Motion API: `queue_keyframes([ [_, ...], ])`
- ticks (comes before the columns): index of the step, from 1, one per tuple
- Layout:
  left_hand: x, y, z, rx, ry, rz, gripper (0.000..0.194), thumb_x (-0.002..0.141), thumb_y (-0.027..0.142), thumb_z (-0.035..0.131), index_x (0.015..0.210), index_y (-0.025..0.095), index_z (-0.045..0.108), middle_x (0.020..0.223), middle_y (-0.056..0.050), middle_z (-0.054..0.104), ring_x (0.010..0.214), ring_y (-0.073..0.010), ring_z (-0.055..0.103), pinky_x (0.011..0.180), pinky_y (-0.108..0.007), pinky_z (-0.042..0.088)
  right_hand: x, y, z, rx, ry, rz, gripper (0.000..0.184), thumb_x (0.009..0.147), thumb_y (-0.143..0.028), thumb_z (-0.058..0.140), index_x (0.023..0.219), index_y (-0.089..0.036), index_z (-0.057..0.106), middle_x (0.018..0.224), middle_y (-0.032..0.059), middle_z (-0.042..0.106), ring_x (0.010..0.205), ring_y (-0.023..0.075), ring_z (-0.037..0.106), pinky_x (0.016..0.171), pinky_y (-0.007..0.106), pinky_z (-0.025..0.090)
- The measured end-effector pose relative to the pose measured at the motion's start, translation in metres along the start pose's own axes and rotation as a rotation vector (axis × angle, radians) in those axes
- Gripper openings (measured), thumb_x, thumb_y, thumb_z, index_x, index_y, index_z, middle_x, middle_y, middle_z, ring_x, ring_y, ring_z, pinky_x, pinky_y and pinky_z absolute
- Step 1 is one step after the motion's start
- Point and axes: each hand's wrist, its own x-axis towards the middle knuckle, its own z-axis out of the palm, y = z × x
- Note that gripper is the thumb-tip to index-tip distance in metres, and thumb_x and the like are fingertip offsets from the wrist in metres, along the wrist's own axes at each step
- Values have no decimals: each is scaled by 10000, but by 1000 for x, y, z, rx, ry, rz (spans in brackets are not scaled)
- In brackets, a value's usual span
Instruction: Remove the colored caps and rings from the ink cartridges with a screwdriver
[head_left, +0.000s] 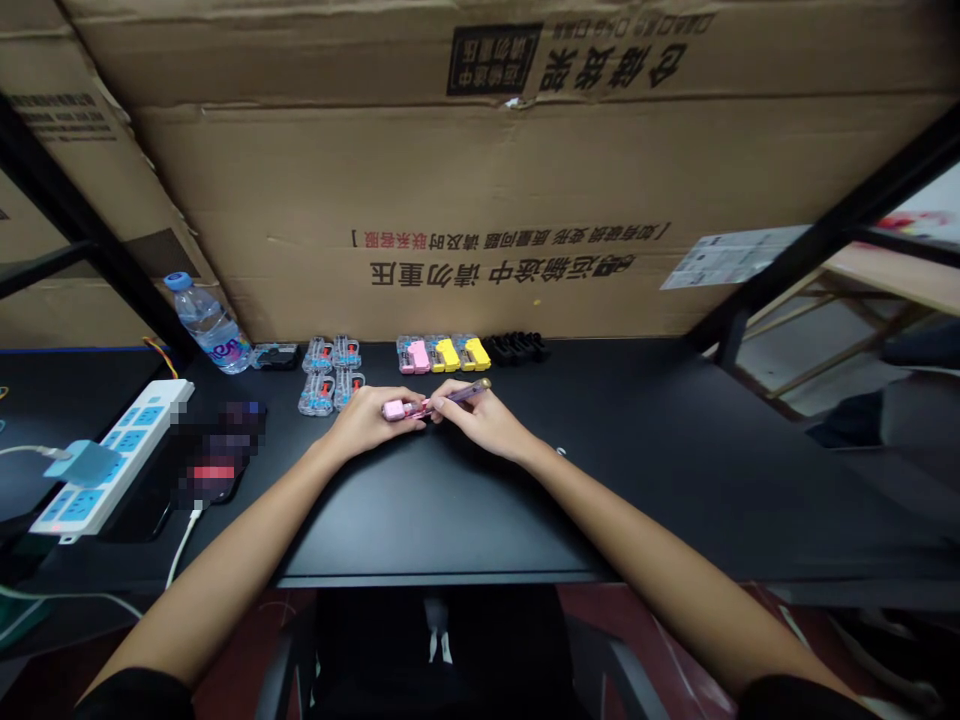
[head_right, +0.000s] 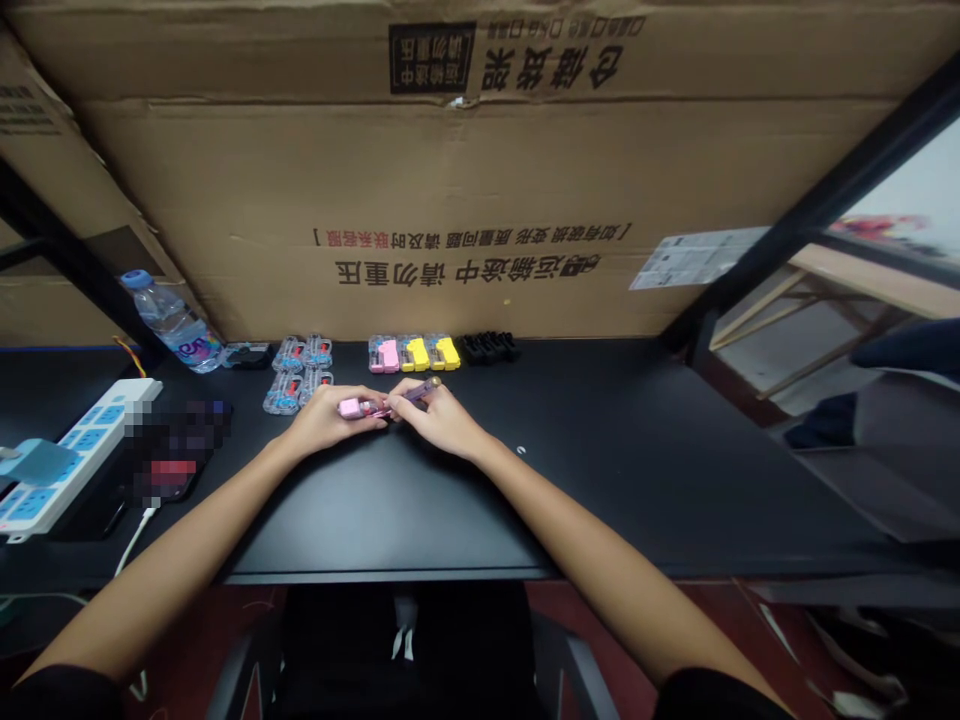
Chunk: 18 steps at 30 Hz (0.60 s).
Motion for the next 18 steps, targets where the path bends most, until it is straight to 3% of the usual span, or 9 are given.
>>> queue_keyframes([
  [11,-1,1,5,106,74,3,266,899,425,779,1107,260,789,1100,-32,837,941,-232,797,860,-325,590,-4,8,12,-19,196,-1,423,980,-562,642,748,-219,725,756,54,764,738,233,724,769,368,589],
  [18,-1,4,0,79,39,32,477,763,522,913,1135,254,779,1117,-45,830,975,-258,789,876,-347,588,-2,21,1,-16,247,39,398,970,-544,671,783,-200,745,746,57,756,689,216,714,721,350,591],
])
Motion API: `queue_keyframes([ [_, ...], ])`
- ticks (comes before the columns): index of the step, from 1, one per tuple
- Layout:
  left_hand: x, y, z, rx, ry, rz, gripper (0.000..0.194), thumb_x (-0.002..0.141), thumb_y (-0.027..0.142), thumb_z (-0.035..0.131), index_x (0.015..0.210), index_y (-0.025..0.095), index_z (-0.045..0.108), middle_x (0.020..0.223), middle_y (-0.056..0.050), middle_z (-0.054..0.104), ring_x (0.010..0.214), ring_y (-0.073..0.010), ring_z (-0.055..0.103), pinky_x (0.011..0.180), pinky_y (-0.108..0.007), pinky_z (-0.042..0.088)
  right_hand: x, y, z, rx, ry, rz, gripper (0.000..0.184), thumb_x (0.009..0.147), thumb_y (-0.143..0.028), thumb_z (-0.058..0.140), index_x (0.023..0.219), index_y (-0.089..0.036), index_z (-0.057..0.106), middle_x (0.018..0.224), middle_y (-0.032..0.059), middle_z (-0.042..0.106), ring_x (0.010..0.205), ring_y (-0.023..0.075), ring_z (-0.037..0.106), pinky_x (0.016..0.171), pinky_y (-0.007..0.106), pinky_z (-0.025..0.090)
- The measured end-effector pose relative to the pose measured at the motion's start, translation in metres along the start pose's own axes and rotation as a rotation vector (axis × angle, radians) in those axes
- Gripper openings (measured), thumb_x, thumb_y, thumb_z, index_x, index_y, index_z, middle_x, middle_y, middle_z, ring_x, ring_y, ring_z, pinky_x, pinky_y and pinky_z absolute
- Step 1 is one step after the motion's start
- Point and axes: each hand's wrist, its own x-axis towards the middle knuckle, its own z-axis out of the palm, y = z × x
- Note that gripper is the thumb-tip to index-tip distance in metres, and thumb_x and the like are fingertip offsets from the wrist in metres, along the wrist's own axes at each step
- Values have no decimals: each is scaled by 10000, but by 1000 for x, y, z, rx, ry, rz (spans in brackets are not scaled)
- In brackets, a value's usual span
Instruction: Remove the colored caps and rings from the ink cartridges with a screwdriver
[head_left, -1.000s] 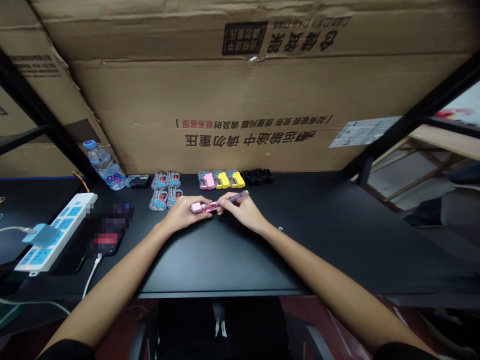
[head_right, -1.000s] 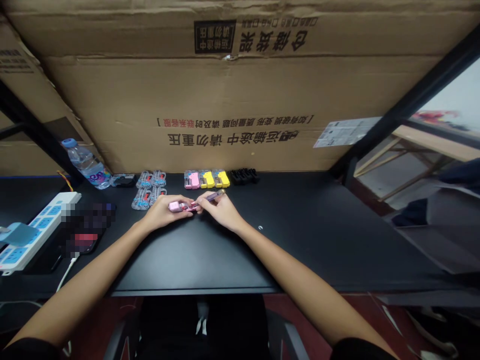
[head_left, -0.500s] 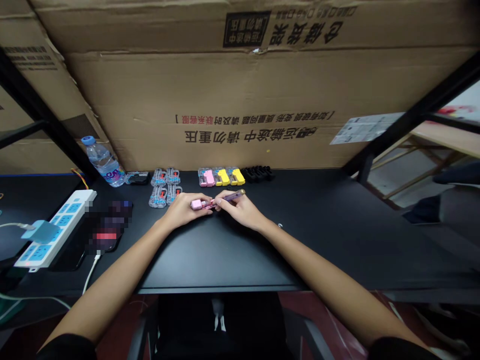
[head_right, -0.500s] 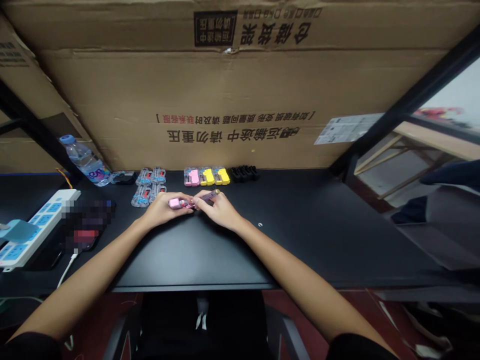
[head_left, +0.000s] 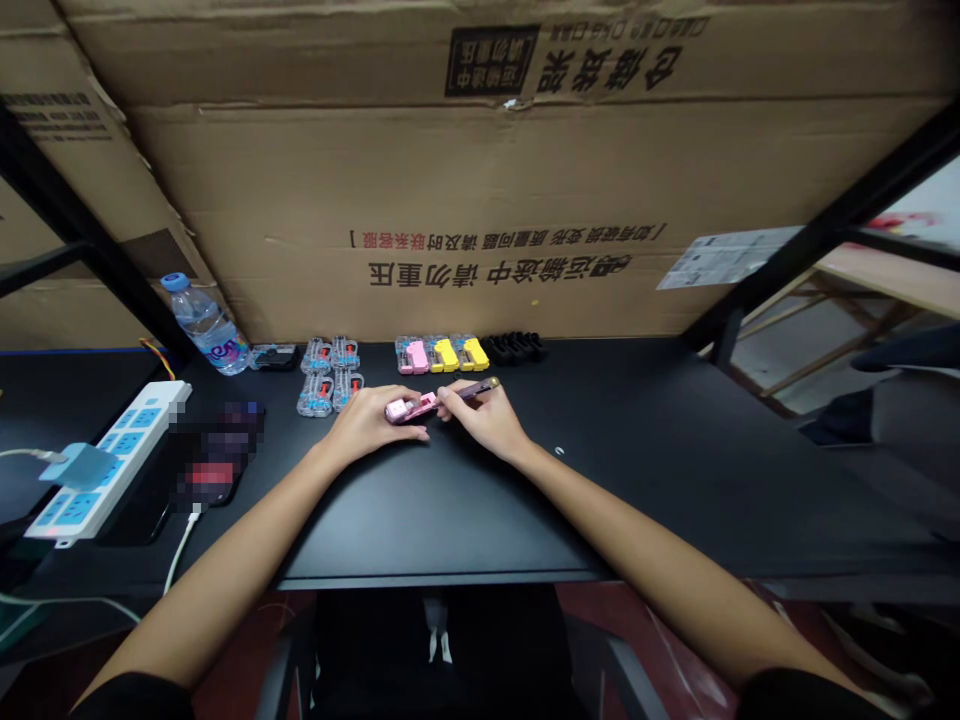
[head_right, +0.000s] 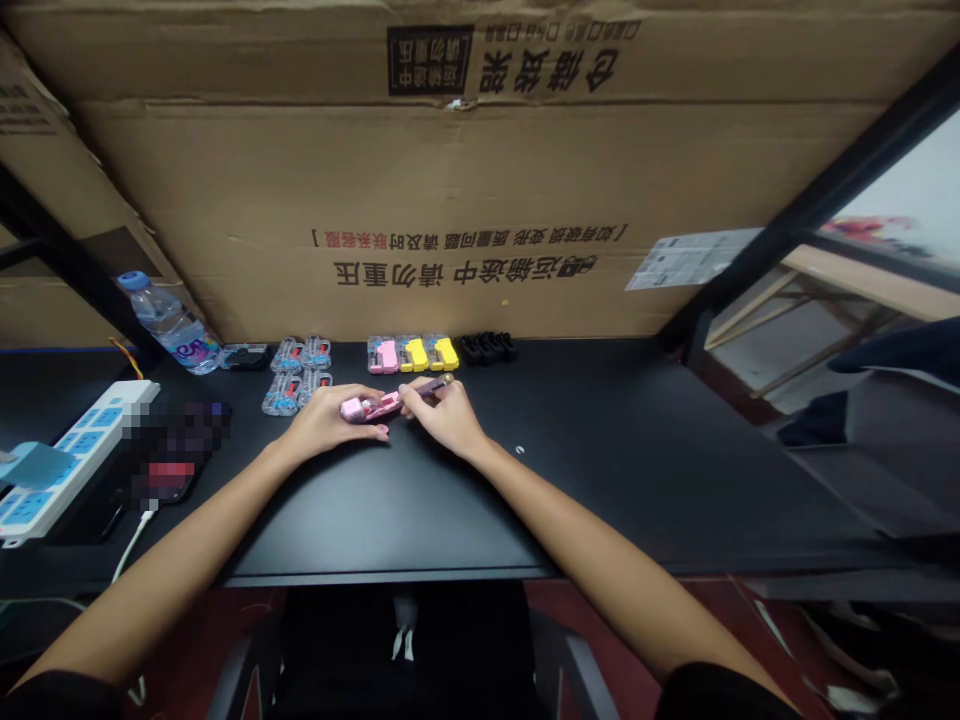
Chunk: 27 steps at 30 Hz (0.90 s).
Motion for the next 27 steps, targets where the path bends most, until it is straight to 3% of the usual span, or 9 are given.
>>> queue_keyframes([
  [2,1,4,-5,-18,23,-41,453,761,528,907,1098,252,782,1079,-35,835,946,-253,786,853,-341,591,2,1,-7,-25,37,16,399,957,-545,681,775,-196,745,707,51,735,650,208,693,681,343,577],
  [5,4,9,-14,-27,189,-125,341,832,503,838,1035,238,770,1029,-31,833,886,-229,773,794,-318,592,4,-5,-14,-72,51,9,386,940,-536,684,771,-198,764,689,49,725,647,211,680,682,348,571],
  [8,6,8,-22,-25,404,-170,271,883,465,778,1002,227,727,1041,-32,820,882,-205,761,787,-296,584,2,-16,-10,-88,-34,-35,320,930,-489,693,791,-215,782,751,51,760,718,226,704,745,361,580],
  [10,7,3,-26,-4,480,-186,247,895,434,758,1013,227,693,1051,-29,808,890,-194,756,804,-283,576,-1,-21,-3,-94,-130,-63,274,935,-445,689,814,-222,792,814,50,785,769,229,717,765,357,577],
  [13,7,-5,-26,-2,500,-196,244,912,380,728,1090,236,643,1090,-33,793,953,-197,760,863,-289,568,-5,-18,4,-109,-250,-77,248,955,-402,669,869,-218,812,896,54,809,822,226,727,777,343,567],
  [16,7,-11,-22,-87,481,-219,278,927,386,716,1135,240,602,1099,-44,785,978,-202,765,870,-296,566,-4,-7,3,-133,-263,-62,253,970,-393,660,858,-217,804,880,48,816,823,228,737,800,349,567],
  [19,9,-15,-19,-193,476,-245,318,931,457,720,1120,232,598,1046,-46,767,945,-200,760,836,-291,569,1,4,-8,-188,-208,-60,276,977,-400,659,808,-222,787,833,44,816,796,237,742,806,356,569],
  [23,13,-21,-15,-323,483,-264,394,912,553,729,1068,220,587,1027,-53,735,930,-197,748,824,-292,567,6,0,-22,-268,-39,-47,344,988,-443,654,766,-210,775,784,57,790,697,226,698,730,351,555],
  [27,15,-19,-7,-424,445,-262,421,916,571,727,1072,214,568,1033,-59,715,948,-204,743,849,-300,557,4,-13,-21,-191,-9,-151,409,1051,-423,544,772,-218,762,879,72,772,841,239,731,851,372,585],
])
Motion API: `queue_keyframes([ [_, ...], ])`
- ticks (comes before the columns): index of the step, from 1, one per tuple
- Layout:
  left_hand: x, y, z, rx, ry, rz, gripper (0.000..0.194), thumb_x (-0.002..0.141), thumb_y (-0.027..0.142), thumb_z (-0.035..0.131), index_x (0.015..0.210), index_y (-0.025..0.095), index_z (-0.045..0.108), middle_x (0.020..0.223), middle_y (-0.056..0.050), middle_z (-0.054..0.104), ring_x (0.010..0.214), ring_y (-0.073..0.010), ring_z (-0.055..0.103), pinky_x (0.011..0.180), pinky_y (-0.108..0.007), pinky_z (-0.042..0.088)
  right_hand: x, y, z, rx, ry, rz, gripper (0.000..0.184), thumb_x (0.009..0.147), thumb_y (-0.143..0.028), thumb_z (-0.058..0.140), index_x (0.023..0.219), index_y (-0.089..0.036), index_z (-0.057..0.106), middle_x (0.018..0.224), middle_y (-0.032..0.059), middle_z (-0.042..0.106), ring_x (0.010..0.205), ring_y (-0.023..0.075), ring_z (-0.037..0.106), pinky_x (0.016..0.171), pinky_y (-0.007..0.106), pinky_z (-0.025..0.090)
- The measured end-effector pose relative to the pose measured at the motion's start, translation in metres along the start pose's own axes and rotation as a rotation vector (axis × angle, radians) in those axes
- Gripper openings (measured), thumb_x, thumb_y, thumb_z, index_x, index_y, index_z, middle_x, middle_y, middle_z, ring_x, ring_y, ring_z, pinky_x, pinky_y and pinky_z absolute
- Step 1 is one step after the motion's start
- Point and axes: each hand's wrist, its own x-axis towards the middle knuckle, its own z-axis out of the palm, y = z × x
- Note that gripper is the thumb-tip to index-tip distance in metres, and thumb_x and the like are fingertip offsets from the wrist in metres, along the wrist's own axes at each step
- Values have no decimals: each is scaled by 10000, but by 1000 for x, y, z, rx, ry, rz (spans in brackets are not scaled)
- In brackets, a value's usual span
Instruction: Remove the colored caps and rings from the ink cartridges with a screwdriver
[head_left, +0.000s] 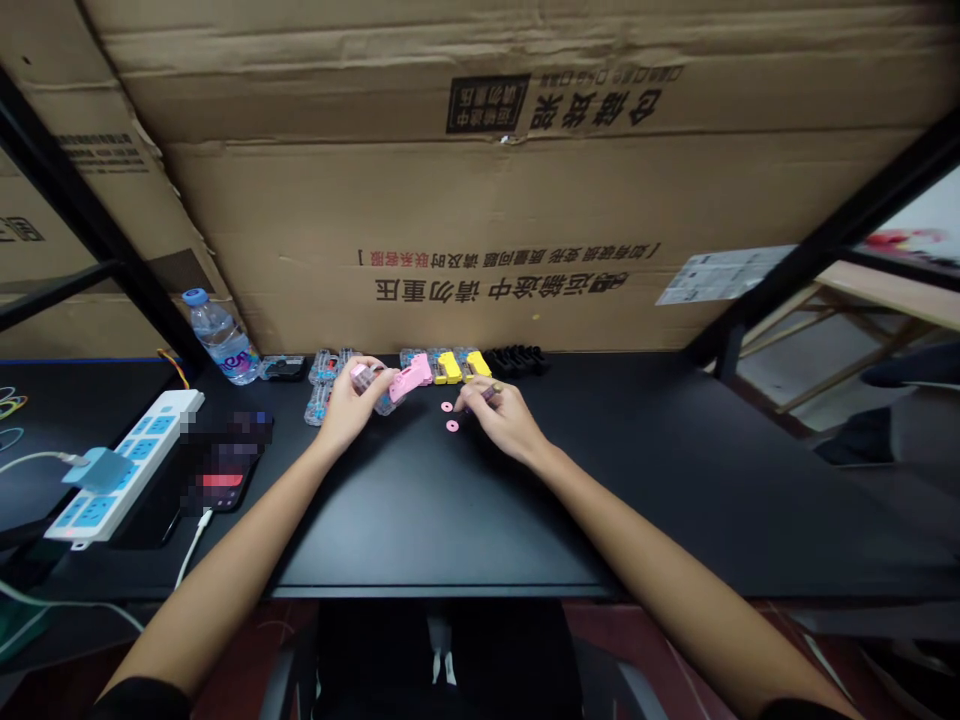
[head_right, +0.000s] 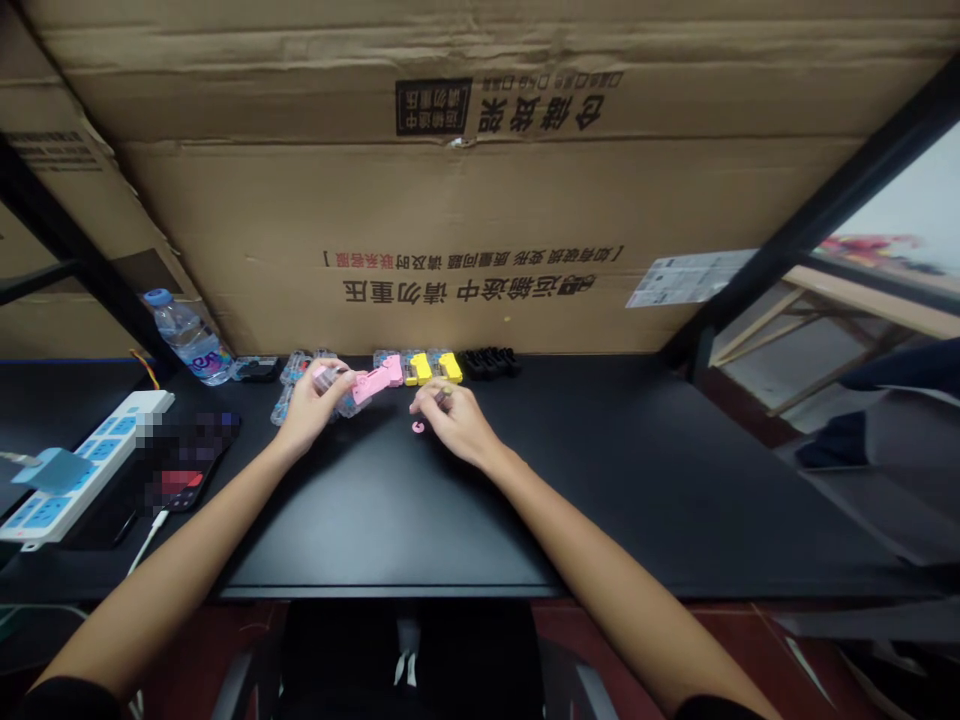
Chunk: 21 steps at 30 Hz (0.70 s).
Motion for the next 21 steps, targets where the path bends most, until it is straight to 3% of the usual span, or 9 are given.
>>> queue_keyframes([
  [5,-9,6,11,-5,-57,-21,420,930,564,731,1104,196,627,999,-35,691,853,-166,660,781,-271,516,-5,-2,12,43,-93,-83,279,1061,-366,556,1109,-228,793,1231,100,762,1141,276,722,989,443,605],
  [9,-14,9,14,-53,-190,-94,485,951,534,725,1278,187,635,1034,-41,704,846,-161,638,787,-275,512,-7,-2,13,46,-107,-123,302,1085,-344,514,1192,-240,778,1379,110,723,1224,289,705,1055,500,585],
  [13,-19,12,15,-13,-343,-49,461,997,509,675,1330,192,639,1247,-83,705,1017,-195,661,890,-298,521,-8,-7,11,14,-181,-209,301,1084,-306,514,1212,-279,786,1340,88,757,1252,285,701,1110,527,544],
  [21,-21,21,9,39,-405,39,444,1033,495,624,1386,229,592,1364,-88,667,1229,-242,638,1072,-346,485,-6,-8,6,1,-131,-214,267,1076,-325,546,1080,-255,804,1307,97,774,1200,286,712,1049,512,581],
])
